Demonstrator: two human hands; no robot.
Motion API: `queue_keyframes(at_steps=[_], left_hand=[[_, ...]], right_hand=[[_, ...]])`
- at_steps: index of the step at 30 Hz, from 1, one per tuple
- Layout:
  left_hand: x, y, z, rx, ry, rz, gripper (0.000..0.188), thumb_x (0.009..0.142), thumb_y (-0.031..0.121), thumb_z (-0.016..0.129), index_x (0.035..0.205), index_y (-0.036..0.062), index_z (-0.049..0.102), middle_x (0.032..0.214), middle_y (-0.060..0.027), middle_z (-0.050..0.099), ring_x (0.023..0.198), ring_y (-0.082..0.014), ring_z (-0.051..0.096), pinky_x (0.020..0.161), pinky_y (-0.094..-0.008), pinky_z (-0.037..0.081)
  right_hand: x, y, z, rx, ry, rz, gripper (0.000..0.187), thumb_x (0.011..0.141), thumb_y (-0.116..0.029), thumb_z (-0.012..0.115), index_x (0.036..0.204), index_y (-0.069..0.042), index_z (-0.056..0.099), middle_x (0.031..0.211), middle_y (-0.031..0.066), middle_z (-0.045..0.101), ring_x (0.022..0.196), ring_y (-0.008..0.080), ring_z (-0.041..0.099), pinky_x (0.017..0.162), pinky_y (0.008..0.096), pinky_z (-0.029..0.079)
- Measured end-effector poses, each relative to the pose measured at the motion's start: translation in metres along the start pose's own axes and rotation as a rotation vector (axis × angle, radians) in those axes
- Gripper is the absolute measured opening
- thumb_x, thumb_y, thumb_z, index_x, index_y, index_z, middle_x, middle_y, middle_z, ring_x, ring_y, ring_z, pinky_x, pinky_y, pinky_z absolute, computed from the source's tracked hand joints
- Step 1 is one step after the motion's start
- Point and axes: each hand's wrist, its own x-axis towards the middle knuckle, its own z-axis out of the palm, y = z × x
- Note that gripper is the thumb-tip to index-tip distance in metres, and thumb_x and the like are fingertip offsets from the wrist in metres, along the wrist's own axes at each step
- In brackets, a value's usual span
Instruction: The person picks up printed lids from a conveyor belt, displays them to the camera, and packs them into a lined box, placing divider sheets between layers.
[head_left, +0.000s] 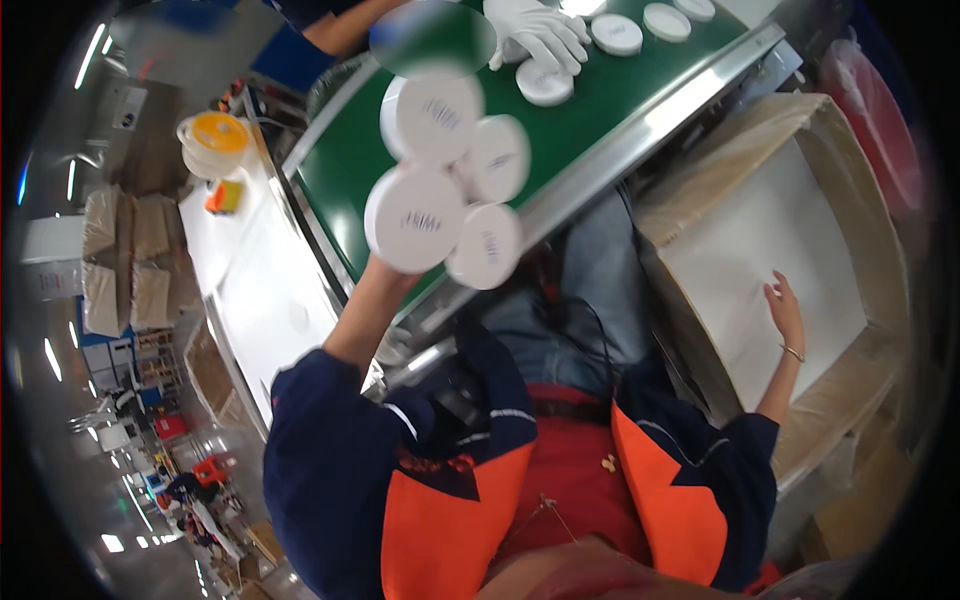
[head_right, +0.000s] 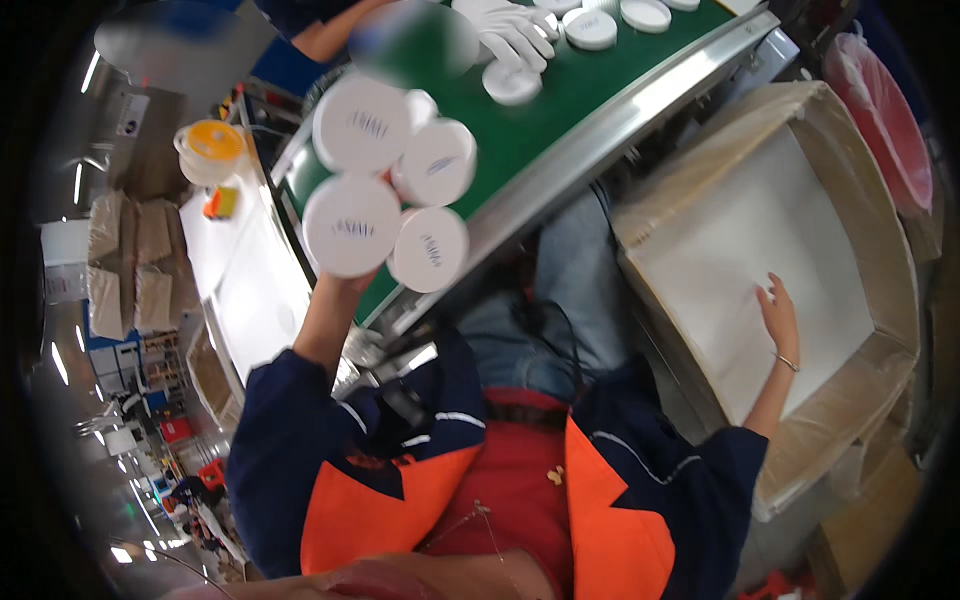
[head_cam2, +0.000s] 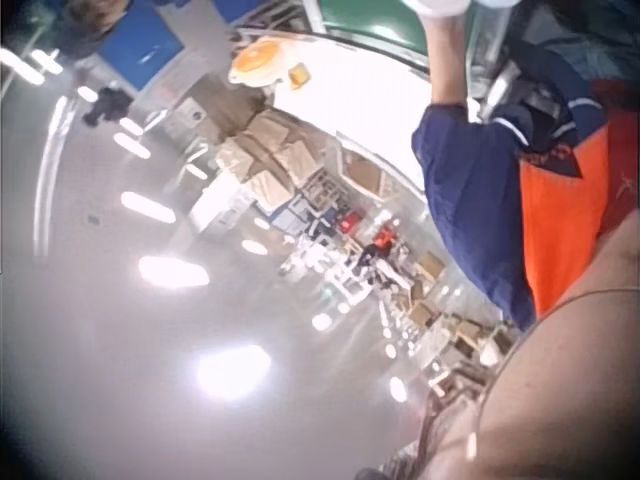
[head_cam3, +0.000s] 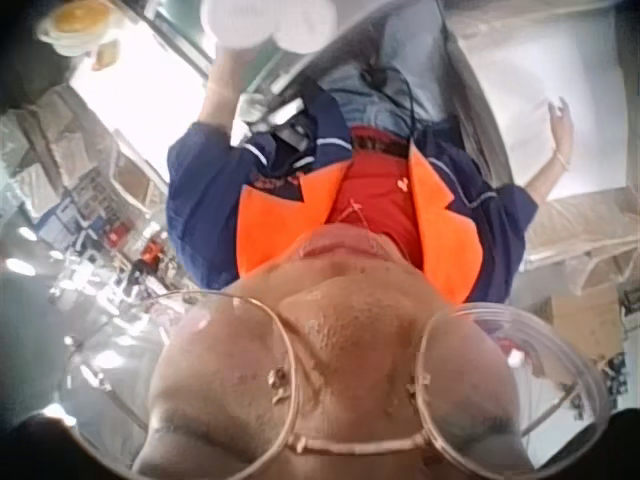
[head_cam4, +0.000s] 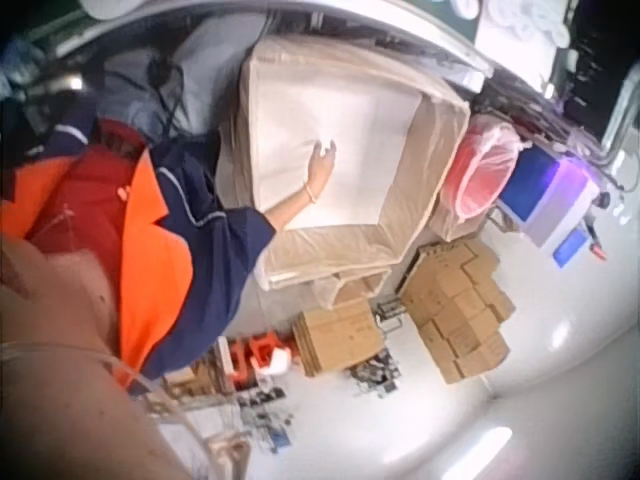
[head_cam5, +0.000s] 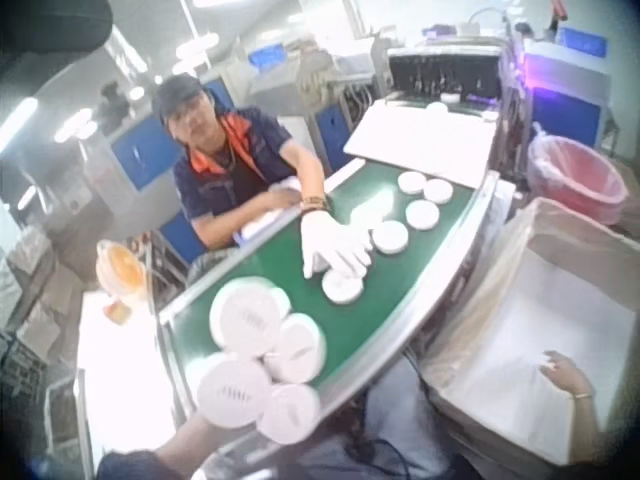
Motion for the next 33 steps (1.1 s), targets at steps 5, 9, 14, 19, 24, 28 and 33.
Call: queue_keyframes(at_steps=[5,9,14,19,24,28,33], left_hand=[[0.062,-0.042,0.135,-0.656,-0.371,-0.099,0.041,0.09,0.009,0.065,0.128,-0.0009,0.052,0.124,-0.0155,0.059,0.11,-0.03,0.063,0.096,-0.045,0.055],[0.069,-0.06,0.189,-0.882,-0.396,-0.357,0.046,0.094,0.017,0.061,0.138,0.0082,0.048,0.124,-0.0241,0.056,0.108,-0.0352,0.063,0.092,-0.0461,0.056],[0.077,-0.071,0.219,-1.035,-0.406,-0.507,0.046,0.094,0.012,0.059,0.138,0.0048,0.048,0.132,-0.0262,0.051,0.112,-0.035,0.062,0.093,-0.045,0.056],[0.085,-0.091,0.221,-1.035,-0.416,-0.543,0.045,0.092,0.011,0.062,0.135,0.0028,0.051,0.134,-0.0232,0.05,0.112,-0.0318,0.063,0.096,-0.043,0.055],[0.129,-0.147,0.237,-0.552,-0.509,-0.383,0.044,0.09,0.022,0.067,0.129,0.0074,0.054,0.125,-0.0091,0.06,0.116,-0.0253,0.059,0.102,-0.0419,0.047],[0.19,-0.251,0.297,0.436,-0.638,0.157,0.03,0.07,-0.001,0.066,0.098,0.0068,0.056,0.097,-0.008,0.058,0.092,-0.0198,0.056,0.079,-0.0352,0.047],[0.2,-0.353,0.28,1.273,-0.827,0.486,0.018,0.082,0.012,0.06,0.099,0.0059,0.061,0.11,-0.0212,0.054,0.108,-0.0393,0.054,0.086,-0.0471,0.05]], right_hand=[[-0.001,-0.034,0.004,-0.024,-0.008,-0.265,0.054,0.095,-0.034,0.058,0.141,-0.006,0.046,0.132,0.0236,0.057,0.12,0.036,0.057,0.1,0.0416,0.046],[-0.027,-0.055,0.002,-0.074,0.126,-0.28,0.054,0.093,-0.032,0.059,0.14,-0.007,0.047,0.129,0.0201,0.059,0.115,0.035,0.058,0.099,0.0406,0.046],[-0.05,-0.081,-0.013,-0.107,0.084,-0.257,0.051,0.094,-0.029,0.058,0.138,-0.006,0.049,0.118,0.0206,0.06,0.107,0.0359,0.059,0.095,0.0425,0.047],[-0.063,-0.101,-0.017,-0.125,0.092,-0.268,0.05,0.094,-0.027,0.058,0.138,-0.007,0.049,0.113,0.0198,0.061,0.105,0.0356,0.059,0.093,0.0431,0.048],[-0.07,-0.075,-0.031,0.023,0.218,-0.37,0.048,0.095,-0.024,0.058,0.139,-0.007,0.049,0.128,0.0206,0.058,0.118,0.0362,0.055,0.101,0.0409,0.044],[-0.066,-0.02,-0.062,-0.056,0.524,-0.029,0.047,0.098,-0.022,0.053,0.141,-0.002,0.046,0.142,0.0193,0.05,0.132,0.0341,0.046,0.111,0.0411,0.035],[-0.038,0.006,-0.047,-0.245,0.566,-0.001,0.049,0.096,-0.015,0.054,0.142,0.001,0.042,0.144,0.0218,0.047,0.132,0.0357,0.045,0.112,0.0414,0.034]])
